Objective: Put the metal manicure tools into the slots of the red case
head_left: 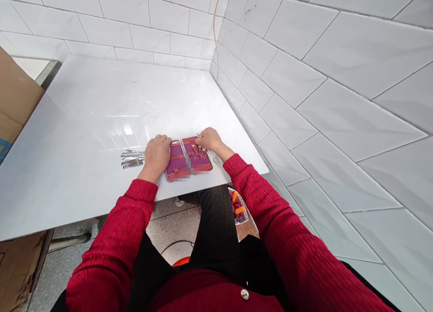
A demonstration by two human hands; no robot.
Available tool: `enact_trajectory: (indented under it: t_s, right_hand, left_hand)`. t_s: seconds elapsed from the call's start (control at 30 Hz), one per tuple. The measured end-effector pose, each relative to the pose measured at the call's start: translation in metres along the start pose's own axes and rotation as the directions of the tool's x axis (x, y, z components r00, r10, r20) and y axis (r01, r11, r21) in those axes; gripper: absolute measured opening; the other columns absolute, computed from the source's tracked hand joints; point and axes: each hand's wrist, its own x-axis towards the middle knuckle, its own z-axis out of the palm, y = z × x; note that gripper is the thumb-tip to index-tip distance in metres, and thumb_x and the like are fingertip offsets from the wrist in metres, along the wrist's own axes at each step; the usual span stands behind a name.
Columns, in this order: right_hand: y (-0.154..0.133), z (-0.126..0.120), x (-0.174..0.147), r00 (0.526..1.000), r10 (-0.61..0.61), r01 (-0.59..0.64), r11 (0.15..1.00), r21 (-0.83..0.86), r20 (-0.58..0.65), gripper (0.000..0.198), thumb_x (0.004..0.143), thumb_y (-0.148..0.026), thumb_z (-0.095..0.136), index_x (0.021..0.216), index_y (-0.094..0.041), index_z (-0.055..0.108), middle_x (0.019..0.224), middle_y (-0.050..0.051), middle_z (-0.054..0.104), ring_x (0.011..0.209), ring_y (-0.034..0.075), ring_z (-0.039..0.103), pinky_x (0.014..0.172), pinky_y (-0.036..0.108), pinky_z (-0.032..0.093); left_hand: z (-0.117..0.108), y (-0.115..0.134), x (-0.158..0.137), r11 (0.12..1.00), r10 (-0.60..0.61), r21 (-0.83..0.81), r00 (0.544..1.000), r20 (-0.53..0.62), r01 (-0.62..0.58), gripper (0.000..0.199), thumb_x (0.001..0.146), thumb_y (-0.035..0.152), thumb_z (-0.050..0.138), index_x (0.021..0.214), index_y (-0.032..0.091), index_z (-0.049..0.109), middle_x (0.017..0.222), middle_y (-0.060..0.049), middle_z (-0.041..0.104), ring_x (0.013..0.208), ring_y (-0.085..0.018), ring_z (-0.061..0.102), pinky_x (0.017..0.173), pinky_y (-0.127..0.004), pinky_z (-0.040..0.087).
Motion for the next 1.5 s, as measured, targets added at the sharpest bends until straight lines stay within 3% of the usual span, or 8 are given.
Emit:
enact_trajectory:
  t_s: [0.2, 0.43, 0.53, 0.63, 0.83, 1.13, 1.27, 1.5]
  right_hand:
    - [0.005, -0.017, 0.026, 0.995, 0.006, 0.007, 0.992, 0.125, -0.096, 0.032, 0.082, -0.013, 0.062, 0.051, -0.019, 0.057, 0.045, -0.001, 0.056, 0.046, 0.011, 0.049, 0.056, 0.023, 0.045]
    - [0.026, -0.018, 0.039, 0.981, -0.051, 0.023, 0.988, -0.151, -0.185, 0.028, 0.082, -0.016, 0.062, 0.056, -0.022, 0.058, 0.057, 0.002, 0.064, 0.061, 0.017, 0.06, 0.066, 0.027, 0.046]
    - [0.047, -0.009, 0.041, 0.915, -0.101, 0.11, 0.994, 0.0, -0.391, 0.023, 0.092, -0.028, 0.056, 0.071, -0.022, 0.062, 0.073, 0.002, 0.072, 0.07, 0.016, 0.064, 0.071, 0.026, 0.047]
    - [0.071, -0.004, 0.045, 0.863, -0.01, 0.12, 0.975, 0.185, -0.505, 0.022, 0.094, -0.034, 0.052, 0.078, -0.022, 0.061, 0.076, 0.001, 0.072, 0.07, 0.015, 0.063, 0.073, 0.025, 0.047]
    - [0.093, -0.006, 0.052, 0.868, 0.145, 0.097, 0.889, 0.448, -0.475, 0.019, 0.09, -0.036, 0.055, 0.078, -0.022, 0.06, 0.076, 0.0, 0.071, 0.064, 0.014, 0.06, 0.07, 0.024, 0.048]
    - [0.089, -0.005, 0.052, 0.889, 0.085, 0.077, 0.941, 0.329, -0.45, 0.016, 0.091, -0.03, 0.057, 0.079, -0.022, 0.063, 0.077, 0.001, 0.073, 0.071, 0.016, 0.065, 0.072, 0.026, 0.047]
    - [0.09, -0.006, 0.052, 0.891, 0.072, 0.077, 0.949, 0.306, -0.448, 0.016, 0.091, -0.029, 0.057, 0.079, -0.022, 0.064, 0.078, 0.001, 0.074, 0.075, 0.017, 0.066, 0.075, 0.027, 0.047]
    - [0.09, -0.006, 0.048, 0.891, 0.058, 0.069, 0.963, 0.261, -0.45, 0.016, 0.09, -0.027, 0.057, 0.078, -0.021, 0.066, 0.077, 0.003, 0.074, 0.072, 0.018, 0.064, 0.073, 0.029, 0.046]
  left_hand:
    - [0.0, 0.0, -0.001, 1.0, -0.008, -0.016, 1.0, -0.011, 0.008, 0.03, 0.102, 0.013, 0.041, 0.099, 0.02, 0.07, 0.108, -0.015, 0.072, 0.108, -0.034, 0.062, 0.087, -0.046, 0.049]
    - [-0.002, -0.001, 0.0, 1.0, -0.009, 0.003, 1.0, -0.022, 0.009, 0.031, 0.103, 0.015, 0.039, 0.099, 0.02, 0.07, 0.105, -0.015, 0.073, 0.105, -0.033, 0.064, 0.087, -0.045, 0.05]
    - [-0.003, -0.002, -0.001, 1.0, -0.016, -0.003, 0.999, -0.029, 0.016, 0.032, 0.104, 0.015, 0.038, 0.104, 0.019, 0.07, 0.108, -0.014, 0.074, 0.105, -0.032, 0.065, 0.088, -0.044, 0.051]
    - [-0.002, -0.003, -0.001, 1.0, -0.011, -0.02, 0.999, -0.037, 0.01, 0.035, 0.105, 0.017, 0.036, 0.106, 0.019, 0.071, 0.109, -0.013, 0.074, 0.104, -0.03, 0.066, 0.087, -0.044, 0.052]
    - [-0.003, -0.005, -0.003, 0.999, -0.018, -0.035, 0.998, -0.056, 0.016, 0.036, 0.105, 0.019, 0.036, 0.112, 0.02, 0.071, 0.117, -0.012, 0.075, 0.109, -0.03, 0.067, 0.091, -0.045, 0.055]
    - [-0.02, 0.007, -0.009, 0.993, -0.011, -0.116, 0.982, -0.186, -0.011, 0.038, 0.106, 0.02, 0.036, 0.125, 0.023, 0.069, 0.138, -0.011, 0.069, 0.137, -0.027, 0.059, 0.113, -0.05, 0.05]
    - [-0.035, 0.028, -0.036, 0.994, -0.041, -0.113, 0.966, -0.257, 0.012, 0.035, 0.109, 0.023, 0.037, 0.126, 0.024, 0.068, 0.14, -0.011, 0.069, 0.138, -0.026, 0.06, 0.115, -0.05, 0.049]
    - [-0.043, 0.051, -0.122, 0.996, 0.037, -0.072, 0.978, -0.205, -0.053, 0.028, 0.109, 0.023, 0.049, 0.13, 0.024, 0.067, 0.141, -0.011, 0.07, 0.138, -0.029, 0.062, 0.115, -0.051, 0.052]
